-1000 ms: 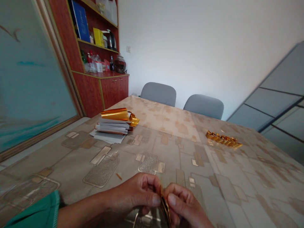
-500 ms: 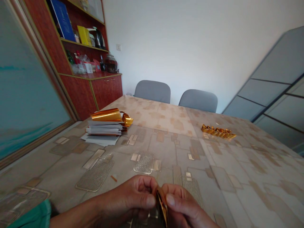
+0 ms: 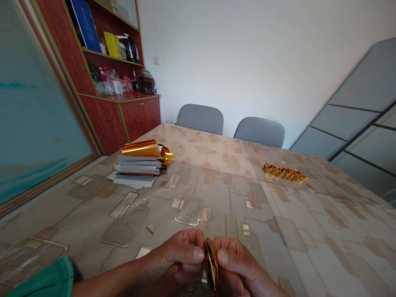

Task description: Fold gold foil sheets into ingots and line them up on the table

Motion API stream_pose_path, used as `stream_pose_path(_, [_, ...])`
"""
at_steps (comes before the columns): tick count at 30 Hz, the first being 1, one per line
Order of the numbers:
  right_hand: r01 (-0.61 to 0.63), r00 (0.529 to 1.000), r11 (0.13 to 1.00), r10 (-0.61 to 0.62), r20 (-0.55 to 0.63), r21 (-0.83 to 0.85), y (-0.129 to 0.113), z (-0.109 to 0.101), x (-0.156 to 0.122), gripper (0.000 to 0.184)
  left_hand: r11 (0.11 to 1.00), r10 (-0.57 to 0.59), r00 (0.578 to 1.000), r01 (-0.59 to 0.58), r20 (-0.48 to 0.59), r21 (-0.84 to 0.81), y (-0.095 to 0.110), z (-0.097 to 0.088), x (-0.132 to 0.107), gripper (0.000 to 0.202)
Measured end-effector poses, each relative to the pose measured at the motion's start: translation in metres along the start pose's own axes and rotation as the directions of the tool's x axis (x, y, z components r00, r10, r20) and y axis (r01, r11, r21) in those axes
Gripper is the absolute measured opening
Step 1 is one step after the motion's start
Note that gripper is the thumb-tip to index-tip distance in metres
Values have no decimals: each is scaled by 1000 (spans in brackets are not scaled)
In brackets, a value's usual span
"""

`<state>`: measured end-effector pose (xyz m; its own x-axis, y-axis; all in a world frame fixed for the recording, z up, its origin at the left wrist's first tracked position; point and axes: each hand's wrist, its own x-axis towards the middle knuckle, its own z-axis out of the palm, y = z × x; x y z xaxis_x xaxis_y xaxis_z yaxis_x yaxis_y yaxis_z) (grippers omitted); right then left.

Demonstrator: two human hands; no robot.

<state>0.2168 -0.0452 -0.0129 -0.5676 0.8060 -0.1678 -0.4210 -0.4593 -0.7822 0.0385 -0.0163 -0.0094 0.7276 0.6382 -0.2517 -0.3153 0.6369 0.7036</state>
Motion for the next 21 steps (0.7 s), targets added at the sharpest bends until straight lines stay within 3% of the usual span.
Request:
stream_pose_path(5, [-17,997,1000,15,-71,-27,-2,5,0,42,989,-8,1000,10,8,-148,1,1,-2,27])
stream_pose_path(15, [-62,998,995,62,-1,80,-6,-6,3,39,986,-55,998,58,29,-155,6,2,-6,22])
stream_pose_path(21, [-31,1000,997,31,-1,67,-2,-9,3,34,990,-72,995,64,-66,-124,4,2,-6,26])
